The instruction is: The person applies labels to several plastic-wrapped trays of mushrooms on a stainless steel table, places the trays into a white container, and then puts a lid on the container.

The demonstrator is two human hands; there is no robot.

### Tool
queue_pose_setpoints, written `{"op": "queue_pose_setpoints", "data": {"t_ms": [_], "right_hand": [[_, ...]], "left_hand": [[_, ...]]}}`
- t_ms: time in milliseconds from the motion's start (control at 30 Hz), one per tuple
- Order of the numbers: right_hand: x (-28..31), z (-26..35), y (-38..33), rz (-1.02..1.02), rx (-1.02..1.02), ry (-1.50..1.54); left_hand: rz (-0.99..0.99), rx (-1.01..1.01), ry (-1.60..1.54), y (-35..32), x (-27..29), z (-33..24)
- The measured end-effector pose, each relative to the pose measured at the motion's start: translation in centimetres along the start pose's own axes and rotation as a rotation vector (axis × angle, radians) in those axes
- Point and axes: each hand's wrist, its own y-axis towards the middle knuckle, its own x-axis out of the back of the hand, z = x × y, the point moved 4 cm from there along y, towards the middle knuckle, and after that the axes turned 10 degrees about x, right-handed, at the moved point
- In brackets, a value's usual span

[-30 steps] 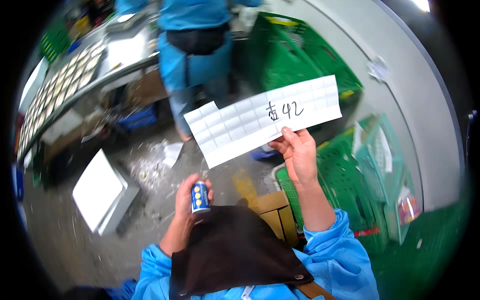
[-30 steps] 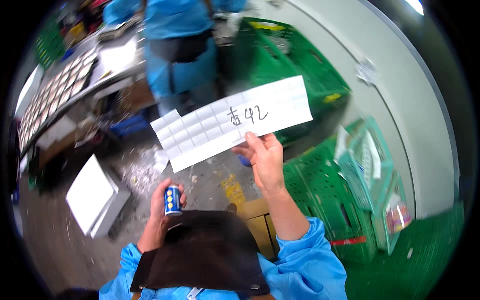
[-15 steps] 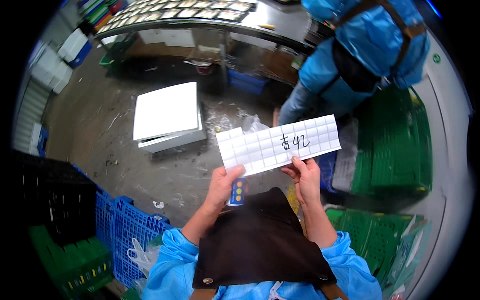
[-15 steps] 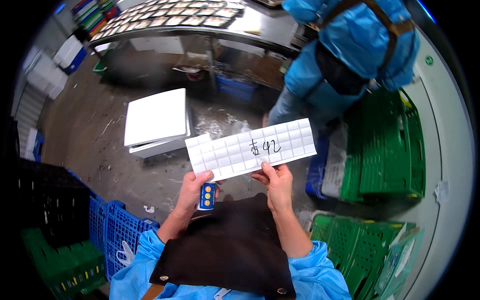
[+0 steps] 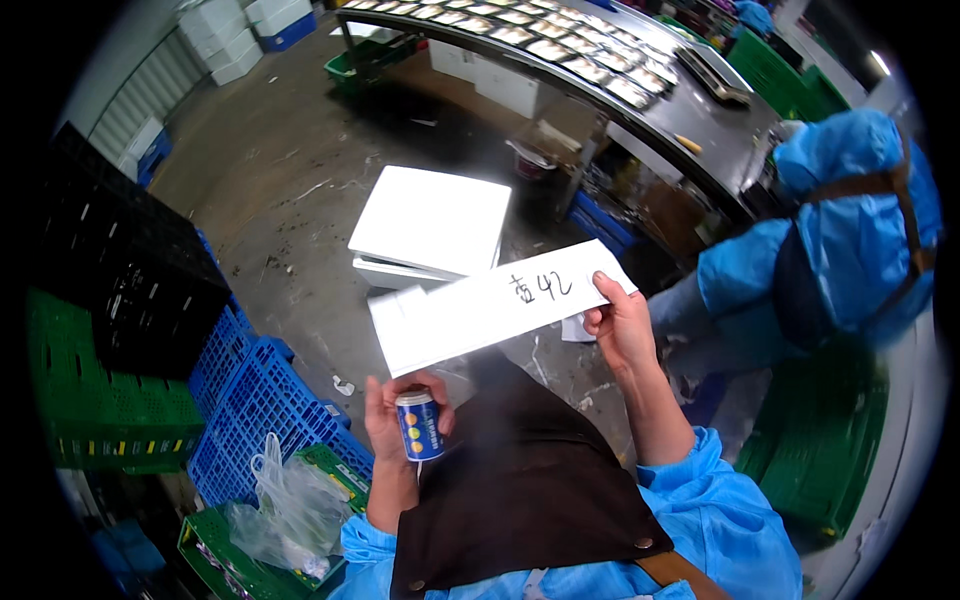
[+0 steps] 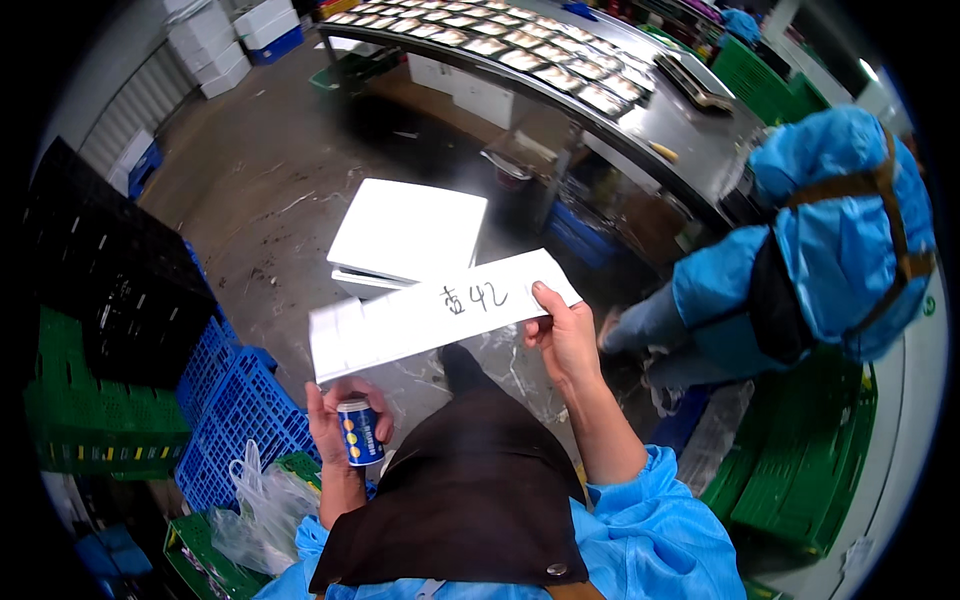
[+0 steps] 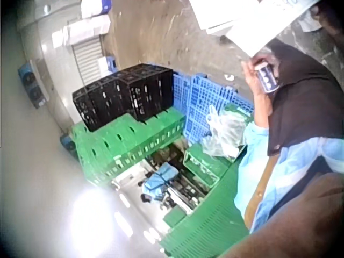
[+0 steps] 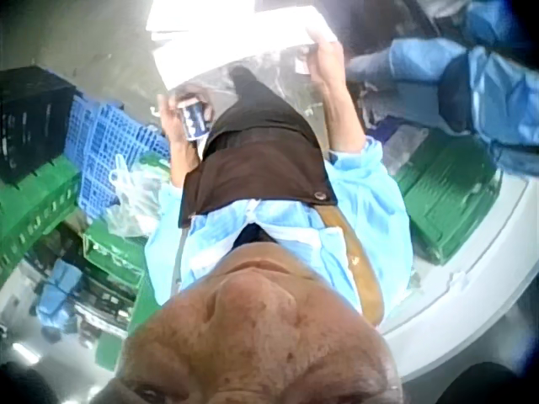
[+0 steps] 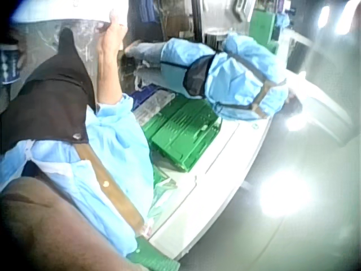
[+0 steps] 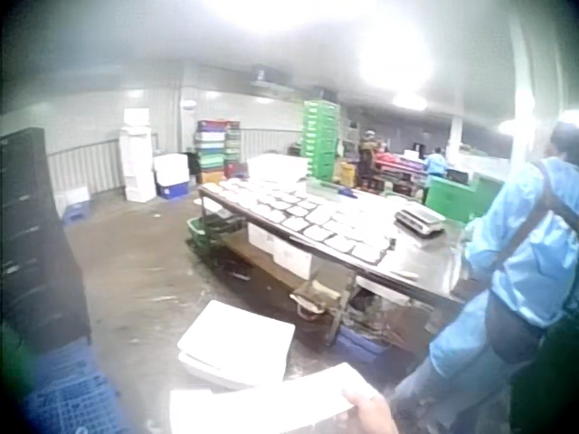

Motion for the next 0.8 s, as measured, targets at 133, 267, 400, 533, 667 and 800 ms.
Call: {"op": "queue_pose_setpoints", "data": {"t_ms": [133, 267, 400, 533, 667, 800], "right_hand": [[-5.3, -1.7, 6.5, 0.067, -0.145, 0.127], [-11.6, -1.1, 11.9, 0.198, -0.284, 0.254], [-17.5, -3.4, 16.9, 0.142, -0.457, 0.407], [-24.4, -7.0, 22.3, 0.167, -0.569, 0.398], [-33.5, -9.9, 27.4, 0.239, -0.709, 0.426], [-41.3, -15.6, 30.5, 0.383, -0.799, 0.299]], "left_hand": [[-0.263, -0.033, -0.123, 3.0, 4.5, -3.5], [-0.648, -0.116, -0.386, 7.4, 9.5, -4.5], [-0.66, 0.058, -0.469, 14.8, 14.6, -6.8], [-0.534, 0.213, -0.477, 21.2, 19.5, -10.8], [-0.749, 0.141, -0.538, 24.3, 22.6, -19.6], [-0.611, 0.013, -0.634, 24.4, 23.5, -29.3]]}}
